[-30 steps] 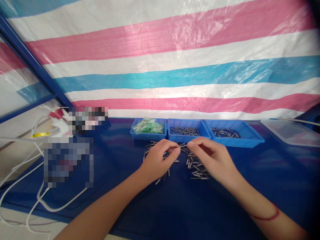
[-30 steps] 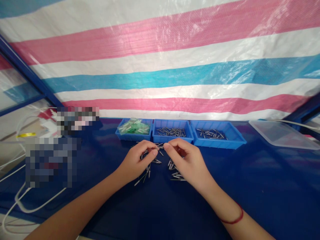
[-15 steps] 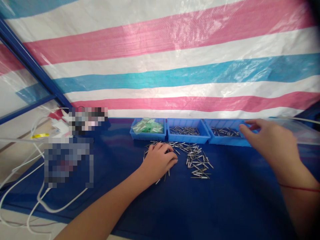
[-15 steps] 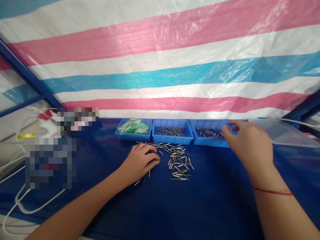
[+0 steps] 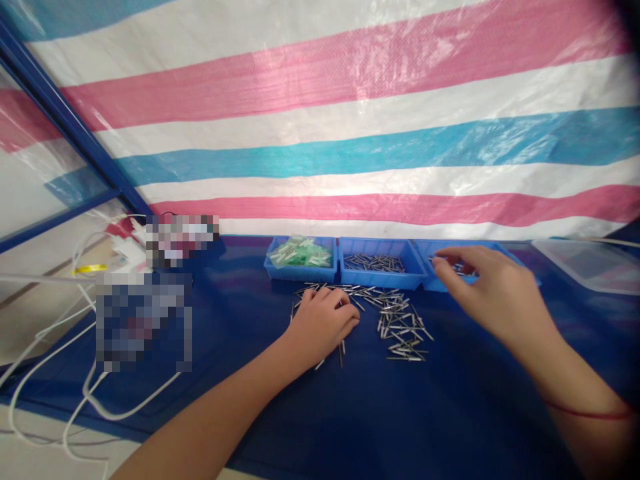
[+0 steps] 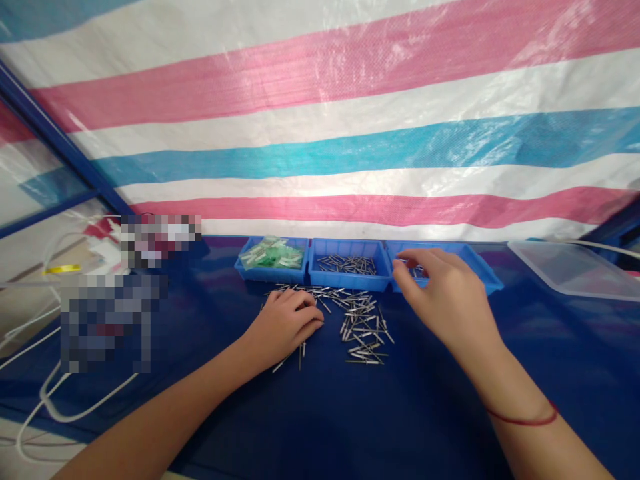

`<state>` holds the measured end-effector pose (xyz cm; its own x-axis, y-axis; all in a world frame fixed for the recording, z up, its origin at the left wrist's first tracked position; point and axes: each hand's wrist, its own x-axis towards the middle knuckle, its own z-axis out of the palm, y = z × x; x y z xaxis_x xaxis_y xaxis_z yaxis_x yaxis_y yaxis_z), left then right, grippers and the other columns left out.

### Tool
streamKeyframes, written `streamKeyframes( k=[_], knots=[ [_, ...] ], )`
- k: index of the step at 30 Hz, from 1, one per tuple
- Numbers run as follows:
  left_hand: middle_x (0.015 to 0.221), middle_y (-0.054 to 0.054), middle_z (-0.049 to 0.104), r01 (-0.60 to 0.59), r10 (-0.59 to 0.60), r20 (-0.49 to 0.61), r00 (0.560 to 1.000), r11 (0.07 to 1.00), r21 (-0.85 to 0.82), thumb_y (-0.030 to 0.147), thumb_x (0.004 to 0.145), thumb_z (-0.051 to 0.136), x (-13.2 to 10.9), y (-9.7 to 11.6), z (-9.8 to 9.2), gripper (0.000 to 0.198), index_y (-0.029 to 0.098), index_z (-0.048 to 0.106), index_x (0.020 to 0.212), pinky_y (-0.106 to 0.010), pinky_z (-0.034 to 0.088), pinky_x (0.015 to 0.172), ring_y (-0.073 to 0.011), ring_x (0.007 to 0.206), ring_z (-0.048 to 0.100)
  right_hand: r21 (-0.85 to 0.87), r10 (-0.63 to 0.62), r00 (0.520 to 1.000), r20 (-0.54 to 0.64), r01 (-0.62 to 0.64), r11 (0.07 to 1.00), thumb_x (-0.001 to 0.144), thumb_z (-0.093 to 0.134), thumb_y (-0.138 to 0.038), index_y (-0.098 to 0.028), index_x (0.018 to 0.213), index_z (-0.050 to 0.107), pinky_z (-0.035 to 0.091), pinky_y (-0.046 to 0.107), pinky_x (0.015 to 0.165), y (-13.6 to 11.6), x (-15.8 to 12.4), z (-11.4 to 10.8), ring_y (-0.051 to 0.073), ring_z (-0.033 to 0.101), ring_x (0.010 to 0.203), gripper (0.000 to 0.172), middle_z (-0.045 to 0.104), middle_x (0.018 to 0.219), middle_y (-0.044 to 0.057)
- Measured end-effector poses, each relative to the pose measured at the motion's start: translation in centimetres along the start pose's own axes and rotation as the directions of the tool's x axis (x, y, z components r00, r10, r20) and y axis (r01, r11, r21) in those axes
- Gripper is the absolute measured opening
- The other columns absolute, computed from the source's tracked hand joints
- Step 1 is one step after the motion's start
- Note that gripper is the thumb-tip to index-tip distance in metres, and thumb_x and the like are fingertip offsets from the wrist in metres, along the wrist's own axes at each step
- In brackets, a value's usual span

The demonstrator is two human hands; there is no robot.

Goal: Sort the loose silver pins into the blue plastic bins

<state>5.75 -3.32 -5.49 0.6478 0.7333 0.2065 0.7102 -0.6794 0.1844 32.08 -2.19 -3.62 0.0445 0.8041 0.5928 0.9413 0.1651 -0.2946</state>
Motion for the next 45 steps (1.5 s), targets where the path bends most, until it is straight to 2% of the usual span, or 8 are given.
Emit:
streamKeyframes(
  k=[8, 14, 19, 24, 28, 33, 39, 45],
  knots=[
    [0.100, -0.005, 0.064, 0.015, -0.057, -0.132, 0.990, 0.954, -0.300, 0.029, 0.095, 0.043, 0.4, 0.0, -0.6, 0.021, 0.019, 0.062, 0.098, -0.030, 0.038, 0.083, -0.0177, 0.093, 0.056, 0.379, -0.242, 0.938, 0.248, 0.136, 0.915, 0.083, 0.056, -0.029, -0.021, 0.099, 0.066, 0.048, 0.038, 0.082, -4.3, -1.8, 1.2, 0.023, 0.062, 0.089, 0.022, 0.069, 0.096, 0.007],
    [0.092, -0.004, 0.066, 0.057, -0.224, -0.210, 0.952, 0.801, -0.596, 0.028, 0.091, 0.050, 0.4, 0.6, -0.6, 0.015, 0.018, 0.062, 0.095, -0.026, 0.045, 0.079, -0.0155, 0.084, 0.060, 0.592, -0.302, 0.872, 0.385, 0.018, 0.806, 0.086, 0.054, -0.033, -0.024, 0.091, 0.068, 0.049, 0.035, 0.079, -6.6, -3.0, 2.1, 0.021, 0.062, 0.089, 0.017, 0.070, 0.095, 0.005],
    [0.085, -0.003, 0.066, 0.096, -0.338, -0.169, 0.926, 0.643, -0.760, 0.031, 0.090, 0.051, 0.3, 0.8, -0.5, 0.018, 0.017, 0.060, 0.095, -0.026, 0.048, 0.076, -0.0148, 0.078, 0.062, 0.628, -0.183, 0.878, 0.443, -0.158, 0.762, 0.087, 0.053, -0.040, -0.022, 0.094, 0.068, 0.046, 0.029, 0.061, -7.0, -3.1, 2.1, 0.017, 0.060, 0.072, 0.025, 0.069, 0.087, 0.005],
    [0.087, -0.004, 0.065, 0.075, -0.375, -0.134, 0.917, 0.493, -0.867, 0.033, 0.090, 0.052, 0.4, 0.9, -0.4, 0.019, 0.016, 0.058, 0.097, -0.025, 0.049, 0.073, -0.0137, 0.076, 0.063, 0.687, -0.187, 0.852, 0.489, -0.244, 0.685, 0.086, 0.054, -0.042, -0.021, 0.094, 0.068, 0.048, 0.031, 0.069, -7.1, -3.2, 2.2, 0.019, 0.061, 0.081, 0.026, 0.068, 0.087, 0.005],
    [0.085, -0.003, 0.065, 0.105, -0.378, -0.109, 0.919, 0.503, -0.858, 0.033, 0.090, 0.051, 0.3, 1.0, -0.5, 0.019, 0.016, 0.057, 0.096, -0.024, 0.049, 0.072, -0.0136, 0.076, 0.063, 0.743, -0.081, 0.882, 0.464, -0.338, 0.577, 0.084, 0.058, -0.043, -0.020, 0.088, 0.068, 0.048, 0.029, 0.068, -7.3, -3.0, 2.0, 0.017, 0.060, 0.075, 0.025, 0.067, 0.081, 0.004],
    [0.081, -0.002, 0.065, 0.105, -0.289, -0.116, 0.950, 0.648, -0.754, 0.031, 0.089, 0.051, 0.2, 1.4, -0.4, 0.017, 0.016, 0.059, 0.093, -0.024, 0.047, 0.073, -0.0138, 0.075, 0.061, 0.794, 0.006, 0.898, 0.439, -0.391, 0.465, 0.082, 0.060, -0.042, -0.020, 0.080, 0.066, 0.047, 0.025, 0.064, -7.2, -2.9, 1.9, 0.014, 0.057, 0.067, 0.023, 0.062, 0.073, 0.001],
    [0.090, -0.005, 0.067, 0.086, -0.203, -0.071, 0.977, 0.670, -0.737, 0.031, 0.091, 0.050, 0.2, 1.9, -0.3, 0.024, 0.015, 0.062, 0.103, -0.024, 0.046, 0.074, -0.0146, 0.080, 0.061, 0.782, -0.016, 0.907, 0.422, -0.355, 0.512, 0.081, 0.062, -0.036, -0.020, 0.076, 0.067, 0.046, 0.026, 0.063, -7.4, -3.1, 1.6, 0.014, 0.057, 0.068, 0.018, 0.063, 0.075, 0.002],
    [0.084, -0.004, 0.067, 0.127, -0.251, -0.033, 0.967, 0.593, -0.795, 0.032, 0.091, 0.050, 0.2, 1.8, -0.2, 0.022, 0.015, 0.063, 0.096, -0.024, 0.047, 0.072, -0.0144, 0.077, 0.061, 0.792, -0.019, 0.907, 0.420, -0.356, 0.495, 0.079, 0.065, -0.036, -0.022, 0.081, 0.068, 0.048, 0.028, 0.065, -7.7, -3.4, 1.7, 0.017, 0.060, 0.072, 0.015, 0.066, 0.080, 0.003]
  ],
)
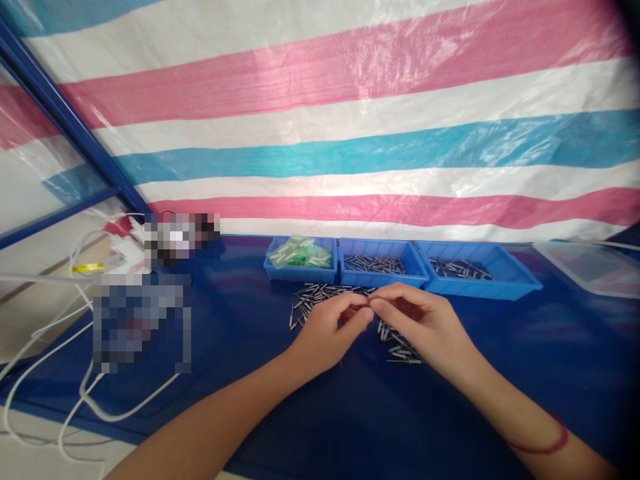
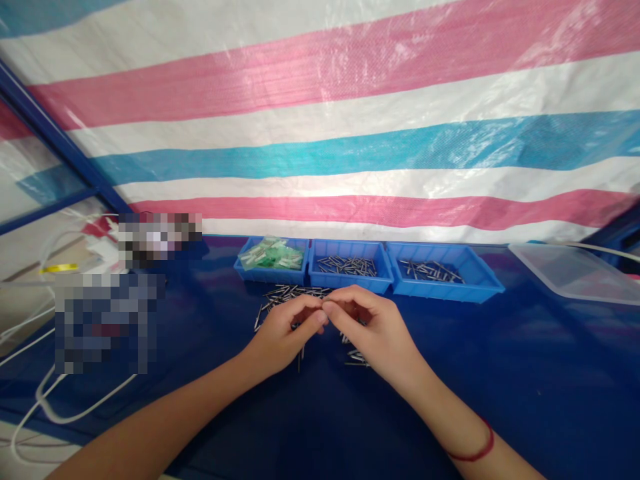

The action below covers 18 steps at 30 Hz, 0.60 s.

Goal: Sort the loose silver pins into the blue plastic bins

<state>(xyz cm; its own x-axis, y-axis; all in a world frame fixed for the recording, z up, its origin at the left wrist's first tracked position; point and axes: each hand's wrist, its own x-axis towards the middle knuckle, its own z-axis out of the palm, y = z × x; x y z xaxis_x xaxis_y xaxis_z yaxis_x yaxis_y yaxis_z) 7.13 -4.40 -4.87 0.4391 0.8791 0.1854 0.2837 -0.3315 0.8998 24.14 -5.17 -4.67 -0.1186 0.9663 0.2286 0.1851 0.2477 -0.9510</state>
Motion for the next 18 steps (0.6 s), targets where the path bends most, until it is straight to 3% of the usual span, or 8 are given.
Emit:
streamKeyframes(
  k=[11, 18],
  knots=[
    [0.084, -0.003, 0.065, -0.005, 0.006, 0.017, 1.000, 1.000, -0.022, 0.036, 0.087, 0.056, 0.04, -0.21, 0.20, 0.024, 0.014, 0.063, 0.094, -0.021, 0.046, 0.068, -0.0124, 0.074, 0.058, -0.093, -0.092, 0.996, -0.001, 0.092, 0.991, 0.083, 0.061, -0.031, -0.020, 0.081, 0.066, 0.045, 0.029, 0.064, -0.07, -0.41, 0.22, 0.016, 0.057, 0.072, 0.012, 0.062, 0.077, 0.004],
    [0.085, -0.003, 0.064, -0.017, 0.016, -0.078, 0.997, 1.000, -0.014, 0.031, 0.084, 0.060, 0.17, -0.16, -0.22, 0.018, 0.015, 0.062, 0.091, -0.021, 0.046, 0.067, -0.0114, 0.072, 0.057, -0.115, -0.110, 0.994, 0.006, 0.110, 0.987, 0.085, 0.058, -0.029, -0.021, 0.086, 0.066, 0.044, 0.030, 0.065, 0.19, -0.34, -0.21, 0.017, 0.058, 0.075, 0.011, 0.063, 0.082, 0.005]
  ],
)
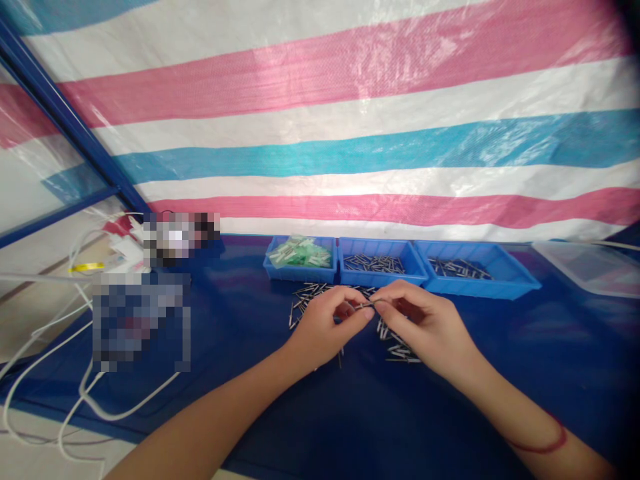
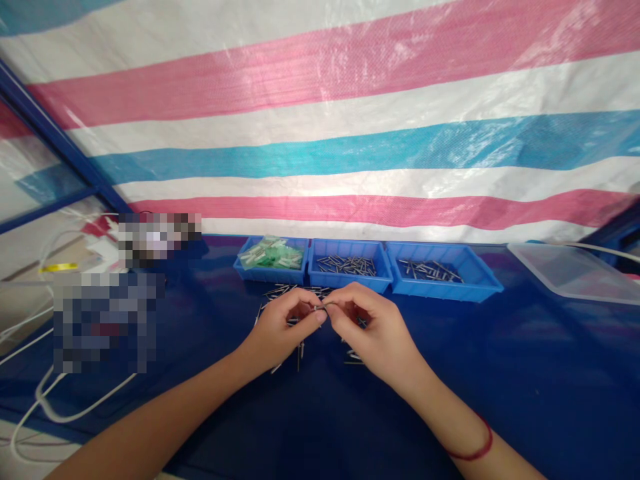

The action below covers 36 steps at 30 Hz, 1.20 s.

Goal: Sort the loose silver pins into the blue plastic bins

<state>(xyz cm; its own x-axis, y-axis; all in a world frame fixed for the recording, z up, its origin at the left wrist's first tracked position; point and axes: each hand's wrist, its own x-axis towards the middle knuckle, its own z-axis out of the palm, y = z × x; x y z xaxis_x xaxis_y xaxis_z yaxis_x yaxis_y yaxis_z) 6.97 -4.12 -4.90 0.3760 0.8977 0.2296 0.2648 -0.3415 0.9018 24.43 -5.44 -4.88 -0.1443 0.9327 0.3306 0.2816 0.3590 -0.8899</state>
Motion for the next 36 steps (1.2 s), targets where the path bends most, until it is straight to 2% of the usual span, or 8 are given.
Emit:
streamKeyframes(
  k=[7, 11, 14, 17, 22, 24, 31, 36],
  knots=[
    [0.086, -0.003, 0.063, -0.029, 0.032, -0.074, 0.997, 0.999, 0.045, 0.032, 0.085, 0.059, 0.3, 0.5, -0.8, 0.019, 0.015, 0.062, 0.092, -0.022, 0.047, 0.068, -0.0119, 0.072, 0.059, 0.017, 0.067, 0.995, 0.070, -0.069, 0.998, 0.085, 0.059, -0.036, -0.020, 0.087, 0.067, 0.042, 0.029, 0.067, 0.1, 0.4, 0.0, 0.016, 0.056, 0.076, 0.018, 0.061, 0.081, 0.003],
    [0.087, -0.002, 0.064, -0.068, 0.075, -0.043, 0.996, 0.988, 0.142, 0.031, 0.086, 0.058, 0.3, 0.7, -1.0, 0.023, 0.016, 0.061, 0.103, -0.023, 0.047, 0.069, -0.0117, 0.073, 0.058, 0.173, 0.240, 0.970, 0.040, -0.243, 0.954, 0.084, 0.059, -0.042, -0.018, 0.082, 0.067, 0.037, 0.025, 0.055, 0.4, 0.9, 0.0, 0.010, 0.047, 0.060, 0.025, 0.054, 0.066, 0.000],
    [0.086, -0.001, 0.065, -0.096, 0.100, -0.002, 0.995, 0.963, 0.251, 0.032, 0.088, 0.055, 0.4, 0.6, -1.0, 0.024, 0.017, 0.060, 0.107, -0.023, 0.046, 0.071, -0.0121, 0.075, 0.059, 0.480, 0.395, 0.912, -0.106, -0.301, 0.824, 0.080, 0.063, -0.042, -0.018, 0.085, 0.067, 0.031, 0.022, 0.047, 0.9, 1.5, -1.1, 0.007, 0.040, 0.052, 0.025, 0.048, 0.063, -0.003],
    [0.088, -0.003, 0.065, -0.146, 0.124, 0.083, 0.989, 0.914, 0.379, 0.031, 0.091, 0.050, 0.6, 0.3, -1.2, 0.022, 0.017, 0.061, 0.104, -0.025, 0.046, 0.073, -0.0130, 0.077, 0.059, 0.707, 0.512, 0.829, -0.222, -0.224, 0.670, 0.073, 0.069, -0.036, -0.018, 0.085, 0.066, 0.027, 0.020, 0.042, 1.6, 2.4, -3.3, 0.005, 0.036, 0.049, 0.022, 0.045, 0.065, -0.005],
    [0.096, -0.005, 0.066, -0.397, 0.170, 0.390, 0.905, 0.667, 0.631, 0.026, 0.093, 0.044, 1.5, -0.4, -2.9, 0.023, 0.018, 0.065, 0.097, -0.030, 0.042, 0.081, -0.0184, 0.089, 0.059, 0.799, 0.620, 0.710, -0.334, -0.136, 0.585, 0.075, 0.065, -0.034, -0.017, 0.083, 0.066, 0.027, 0.019, 0.039, 2.9, 3.3, -6.9, 0.004, 0.032, 0.046, 0.018, 0.043, 0.061, -0.005],
    [0.097, -0.006, 0.065, -0.412, 0.139, 0.419, 0.897, 0.607, 0.679, 0.024, 0.093, 0.043, 1.8, -0.3, -4.1, 0.024, 0.018, 0.065, 0.098, -0.030, 0.042, 0.080, -0.0185, 0.089, 0.059, 0.816, 0.643, 0.695, -0.324, -0.138, 0.561, 0.079, 0.061, -0.035, -0.016, 0.082, 0.067, 0.026, 0.019, 0.038, 2.9, 3.4, -7.5, 0.004, 0.031, 0.046, 0.020, 0.043, 0.061, -0.005],
    [0.088, -0.001, 0.065, -0.233, -0.132, 0.400, 0.907, 0.633, 0.738, 0.032, 0.088, 0.049, 1.6, 1.8, -7.2, 0.019, 0.021, 0.064, 0.093, -0.024, 0.039, 0.065, -0.0150, 0.075, 0.059, 0.715, 0.561, 0.798, -0.222, -0.258, 0.650, 0.073, 0.064, -0.027, -0.016, 0.073, 0.067, 0.025, 0.020, 0.039, 1.6, 2.9, -5.1, 0.005, 0.035, 0.047, 0.012, 0.043, 0.061, -0.003],
    [0.081, 0.001, 0.064, -0.072, -0.420, 0.439, 0.794, 0.653, 0.754, 0.062, 0.063, 0.069, 0.1, 3.4, -6.8, 0.049, 0.023, 0.061, 0.091, -0.023, 0.033, 0.051, -0.0171, 0.067, 0.058, 0.514, 0.470, 0.873, -0.133, -0.345, 0.785, 0.075, 0.065, -0.036, -0.016, 0.074, 0.067, 0.026, 0.022, 0.042, 1.0, 2.1, -2.9, 0.007, 0.038, 0.049, 0.020, 0.047, 0.062, -0.002]
  ],
)
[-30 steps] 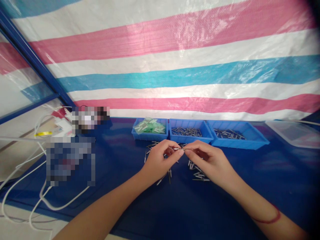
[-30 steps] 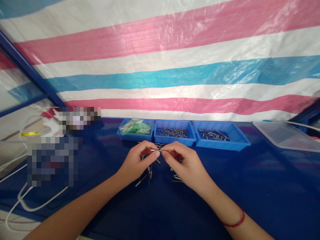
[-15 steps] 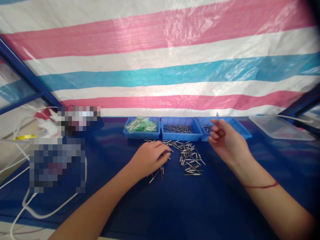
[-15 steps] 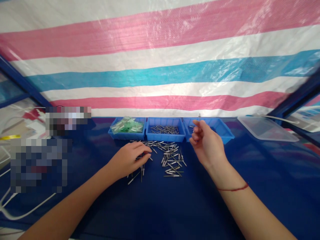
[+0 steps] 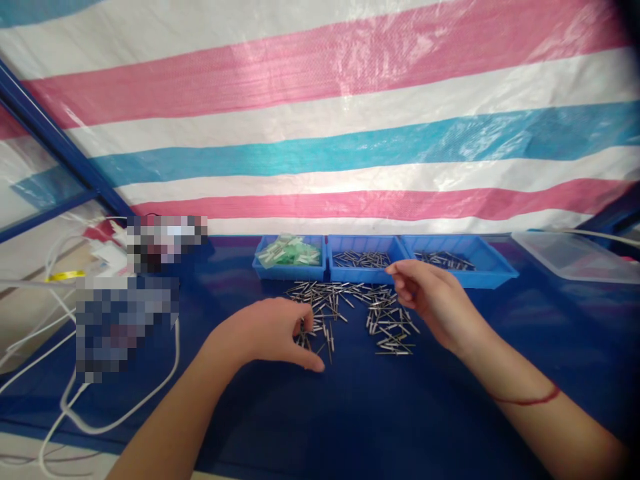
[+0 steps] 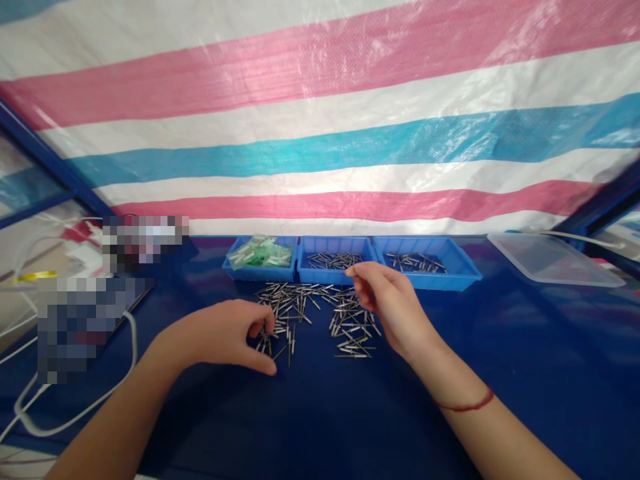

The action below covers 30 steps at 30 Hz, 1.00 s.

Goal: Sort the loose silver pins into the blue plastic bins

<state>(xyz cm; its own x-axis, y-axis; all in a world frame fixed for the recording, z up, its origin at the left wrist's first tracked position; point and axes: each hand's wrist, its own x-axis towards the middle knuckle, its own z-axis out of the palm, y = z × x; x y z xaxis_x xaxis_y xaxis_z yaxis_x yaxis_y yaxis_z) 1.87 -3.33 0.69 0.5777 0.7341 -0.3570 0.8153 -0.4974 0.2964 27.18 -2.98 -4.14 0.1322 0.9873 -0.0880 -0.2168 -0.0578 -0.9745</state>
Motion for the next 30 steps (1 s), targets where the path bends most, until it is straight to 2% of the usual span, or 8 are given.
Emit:
streamKeyframes(
  k=[3, 8, 14, 17, 22, 27, 30],
  knots=[
    [0.078, 0.001, 0.065, 0.013, -0.014, 0.049, 0.999, 1.000, 0.019, 0.056, 0.062, 0.073, -0.5, 1.1, 1.1, 0.047, 0.023, 0.060, 0.094, -0.024, 0.034, 0.053, -0.0180, 0.066, 0.059, -0.150, -0.026, 0.998, 0.060, 0.035, 0.988, 0.077, 0.064, -0.040, -0.017, 0.077, 0.068, 0.028, 0.023, 0.044, 0.3, -0.6, 0.6, 0.008, 0.040, 0.052, 0.023, 0.050, 0.064, -0.001],
    [0.082, -0.002, 0.067, -0.023, 0.027, -0.067, 0.997, 0.998, 0.059, 0.030, 0.072, 0.074, -0.1, 1.7, 2.4, 0.027, 0.022, 0.061, 0.094, -0.025, 0.039, 0.058, -0.0202, 0.072, 0.063, -0.338, -0.081, 0.988, 0.134, 0.122, 0.933, 0.080, 0.059, -0.044, -0.019, 0.078, 0.069, 0.033, 0.024, 0.048, 0.6, -1.0, 1.0, 0.010, 0.044, 0.055, 0.028, 0.052, 0.064, 0.001],
    [0.083, -0.006, 0.068, -0.045, 0.055, -0.120, 0.991, 0.996, 0.078, 0.021, 0.081, 0.063, 0.7, 1.7, 2.7, 0.005, 0.017, 0.063, 0.085, -0.028, 0.045, 0.065, -0.0225, 0.077, 0.066, -0.453, -0.117, 0.969, 0.215, 0.206, 0.868, 0.081, 0.057, -0.045, -0.019, 0.075, 0.069, 0.035, 0.025, 0.049, 0.9, -1.3, 1.5, 0.012, 0.046, 0.055, 0.030, 0.053, 0.061, 0.001],
    [0.083, -0.008, 0.068, -0.052, 0.066, -0.137, 0.988, 0.993, 0.102, 0.021, 0.083, 0.058, 0.8, 1.7, 2.8, 0.006, 0.017, 0.062, 0.083, -0.030, 0.046, 0.066, -0.0237, 0.076, 0.066, -0.479, -0.126, 0.960, 0.251, 0.236, 0.846, 0.081, 0.056, -0.042, -0.019, 0.072, 0.068, 0.036, 0.025, 0.051, 0.9, -1.5, 2.0, 0.012, 0.047, 0.056, 0.028, 0.055, 0.062, 0.001],
    [0.081, -0.006, 0.068, -0.095, 0.112, -0.159, 0.981, 0.989, 0.110, 0.020, 0.086, 0.050, 0.8, 1.6, 2.2, 0.011, 0.017, 0.059, 0.080, -0.028, 0.046, 0.065, -0.0206, 0.073, 0.065, -0.526, -0.133, 0.948, 0.288, 0.273, 0.806, 0.083, 0.055, -0.039, -0.019, 0.074, 0.068, 0.038, 0.025, 0.055, 0.9, -2.0, 2.3, 0.013, 0.051, 0.061, 0.025, 0.058, 0.067, 0.001],
    [0.075, -0.004, 0.065, -0.083, 0.102, -0.274, 0.956, 0.993, 0.079, 0.019, 0.087, 0.047, 0.7, 1.7, 1.1, 0.016, 0.017, 0.057, 0.076, -0.026, 0.043, 0.064, -0.0180, 0.070, 0.062, -0.554, -0.146, 0.934, 0.327, 0.315, 0.770, 0.086, 0.051, -0.040, -0.019, 0.076, 0.066, 0.040, 0.027, 0.059, 1.2, -2.3, 2.2, 0.015, 0.053, 0.065, 0.027, 0.061, 0.073, 0.002],
    [0.082, -0.003, 0.066, -0.125, 0.114, -0.365, 0.924, 0.992, -0.006, 0.022, 0.092, 0.042, 0.7, 1.7, 0.7, 0.021, 0.017, 0.060, 0.084, -0.024, 0.042, 0.066, -0.0160, 0.074, 0.062, -0.560, -0.145, 0.922, 0.358, 0.336, 0.757, 0.086, 0.051, -0.042, -0.020, 0.085, 0.067, 0.042, 0.028, 0.061, 1.5, -2.4, 2.3, 0.016, 0.055, 0.068, 0.027, 0.064, 0.079, 0.003]
  ],
)
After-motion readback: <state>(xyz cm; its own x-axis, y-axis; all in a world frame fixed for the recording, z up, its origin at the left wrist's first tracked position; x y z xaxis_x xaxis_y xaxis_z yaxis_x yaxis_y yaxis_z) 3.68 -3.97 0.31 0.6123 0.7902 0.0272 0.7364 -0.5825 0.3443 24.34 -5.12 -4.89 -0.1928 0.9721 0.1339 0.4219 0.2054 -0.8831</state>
